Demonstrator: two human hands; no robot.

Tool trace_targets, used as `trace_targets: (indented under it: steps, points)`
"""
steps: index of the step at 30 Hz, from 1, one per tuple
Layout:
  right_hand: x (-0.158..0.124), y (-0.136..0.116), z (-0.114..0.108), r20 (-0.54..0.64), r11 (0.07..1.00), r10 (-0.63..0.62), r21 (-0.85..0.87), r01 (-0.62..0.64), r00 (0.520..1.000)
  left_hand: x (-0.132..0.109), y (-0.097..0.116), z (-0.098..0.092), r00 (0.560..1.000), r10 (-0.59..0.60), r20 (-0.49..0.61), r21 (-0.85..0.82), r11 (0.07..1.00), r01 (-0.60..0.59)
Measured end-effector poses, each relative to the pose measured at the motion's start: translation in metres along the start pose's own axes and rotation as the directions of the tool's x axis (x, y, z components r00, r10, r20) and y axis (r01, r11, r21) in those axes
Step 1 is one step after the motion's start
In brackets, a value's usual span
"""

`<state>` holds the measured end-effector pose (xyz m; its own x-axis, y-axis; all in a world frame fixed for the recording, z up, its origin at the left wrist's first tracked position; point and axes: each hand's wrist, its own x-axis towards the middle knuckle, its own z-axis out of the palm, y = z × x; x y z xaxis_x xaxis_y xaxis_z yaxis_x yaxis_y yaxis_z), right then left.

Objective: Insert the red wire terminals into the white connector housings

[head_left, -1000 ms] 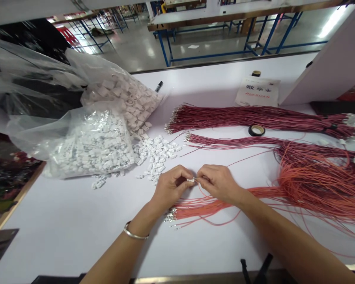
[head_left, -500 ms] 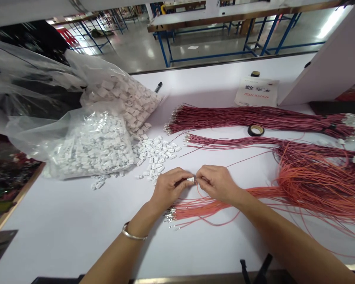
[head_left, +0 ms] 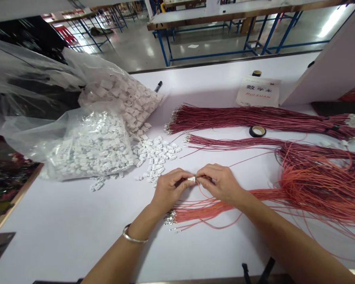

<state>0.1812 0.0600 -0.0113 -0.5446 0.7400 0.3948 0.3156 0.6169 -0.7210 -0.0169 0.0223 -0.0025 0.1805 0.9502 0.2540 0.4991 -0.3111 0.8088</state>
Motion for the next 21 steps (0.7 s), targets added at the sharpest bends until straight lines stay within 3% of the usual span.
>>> trace_targets:
  steps: [5,11,21]
  points:
    - [-0.001,0.000,0.002,-0.018,0.999,0.026,-0.033,-0.026,1.000,0.000,0.002,0.000,0.999,-0.047,-0.011,0.013,0.999,0.047]
    - [-0.002,0.000,0.005,-0.025,0.996,-0.049,-0.070,0.048,0.998,0.000,0.002,0.002,0.999,-0.035,-0.009,0.028,0.999,0.035]
    - [-0.002,0.005,0.009,0.013,0.999,-0.003,-0.047,0.004,1.000,0.002,0.004,0.002,0.997,-0.079,-0.010,-0.006,0.997,0.079]
